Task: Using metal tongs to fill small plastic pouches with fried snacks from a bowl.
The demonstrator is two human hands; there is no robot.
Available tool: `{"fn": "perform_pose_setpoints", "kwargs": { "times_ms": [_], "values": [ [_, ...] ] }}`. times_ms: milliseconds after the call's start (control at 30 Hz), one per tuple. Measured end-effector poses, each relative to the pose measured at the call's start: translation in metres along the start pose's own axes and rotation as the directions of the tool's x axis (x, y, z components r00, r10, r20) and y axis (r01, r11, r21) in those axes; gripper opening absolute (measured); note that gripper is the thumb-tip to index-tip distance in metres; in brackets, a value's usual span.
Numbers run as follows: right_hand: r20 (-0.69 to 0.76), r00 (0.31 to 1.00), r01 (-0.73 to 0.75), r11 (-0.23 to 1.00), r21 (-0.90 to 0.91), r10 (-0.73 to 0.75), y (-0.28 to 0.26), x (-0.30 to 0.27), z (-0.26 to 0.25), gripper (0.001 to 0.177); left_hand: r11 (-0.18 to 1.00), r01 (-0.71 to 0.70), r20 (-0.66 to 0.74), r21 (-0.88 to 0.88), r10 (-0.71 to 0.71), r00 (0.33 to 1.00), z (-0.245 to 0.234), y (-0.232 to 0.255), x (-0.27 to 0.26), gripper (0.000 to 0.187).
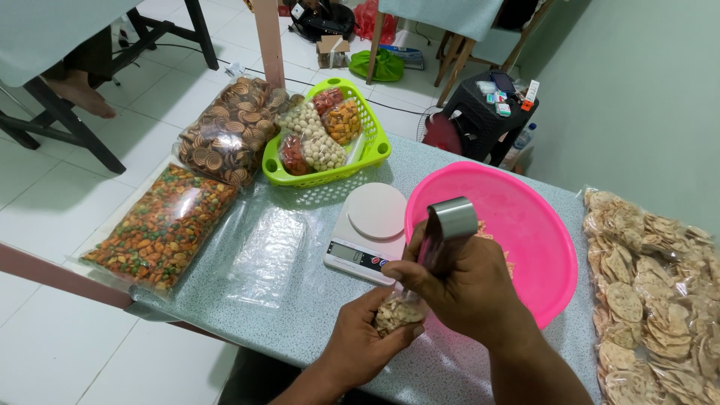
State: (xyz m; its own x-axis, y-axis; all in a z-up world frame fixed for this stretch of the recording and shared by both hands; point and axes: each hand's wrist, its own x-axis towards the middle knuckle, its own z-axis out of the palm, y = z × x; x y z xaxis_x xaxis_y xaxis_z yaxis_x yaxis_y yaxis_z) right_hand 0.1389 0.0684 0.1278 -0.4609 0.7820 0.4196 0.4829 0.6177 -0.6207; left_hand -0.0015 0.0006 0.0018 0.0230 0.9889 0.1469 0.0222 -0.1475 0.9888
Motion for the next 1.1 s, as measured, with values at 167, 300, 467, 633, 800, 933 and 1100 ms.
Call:
{"fn": "perform_pose_setpoints", "kwargs": {
  "times_ms": [167, 300, 467, 633, 800, 933, 1100],
  "values": [
    [-0.16, 0.987, 0.071, 0.967, 0.246, -0.031, 0.006, -0.004, -0.005, 0.02, 0.999, 0.041, -0.02, -0.035, -0.042, 0.999, 0.002, -0.006, 0.0, 0.026],
    [-0.316, 0.94, 0.251, 0.893, 0.373, -0.131, -0.004, -0.001, -0.016, 0.022, 0.994, 0.041, -0.01, -0.098, -0.042, 0.999, 0.002, -0.004, 0.001, 0.035],
    [-0.473, 0.871, 0.348, 0.846, 0.403, -0.133, 0.006, -0.006, -0.052, 0.011, 0.995, 0.034, -0.022, -0.093, -0.036, 0.999, 0.002, -0.007, 0.001, 0.039],
    [-0.641, 0.715, 0.286, 0.954, -0.095, -0.278, 0.028, -0.02, -0.079, 0.035, 0.994, -0.035, -0.094, -0.1, 0.026, 0.995, 0.003, -0.015, 0.001, 0.046],
    [-0.634, 0.76, 0.22, 0.974, 0.044, -0.143, 0.022, -0.007, -0.079, 0.031, 0.989, 0.13, -0.101, 0.069, -0.123, 0.987, 0.0, -0.024, 0.0, 0.042],
    [-0.631, 0.776, 0.193, 0.962, 0.193, -0.029, 0.025, -0.02, -0.088, 0.034, 0.957, -0.023, -0.054, 0.288, 0.04, 0.998, -0.021, -0.003, 0.009, 0.032],
    [-0.57, 0.815, 0.28, 0.795, 0.539, 0.099, 0.04, -0.05, -0.106, 0.037, 0.813, -0.204, 0.022, 0.545, 0.229, 0.973, -0.055, 0.001, 0.028, 0.018]
  ]
}}
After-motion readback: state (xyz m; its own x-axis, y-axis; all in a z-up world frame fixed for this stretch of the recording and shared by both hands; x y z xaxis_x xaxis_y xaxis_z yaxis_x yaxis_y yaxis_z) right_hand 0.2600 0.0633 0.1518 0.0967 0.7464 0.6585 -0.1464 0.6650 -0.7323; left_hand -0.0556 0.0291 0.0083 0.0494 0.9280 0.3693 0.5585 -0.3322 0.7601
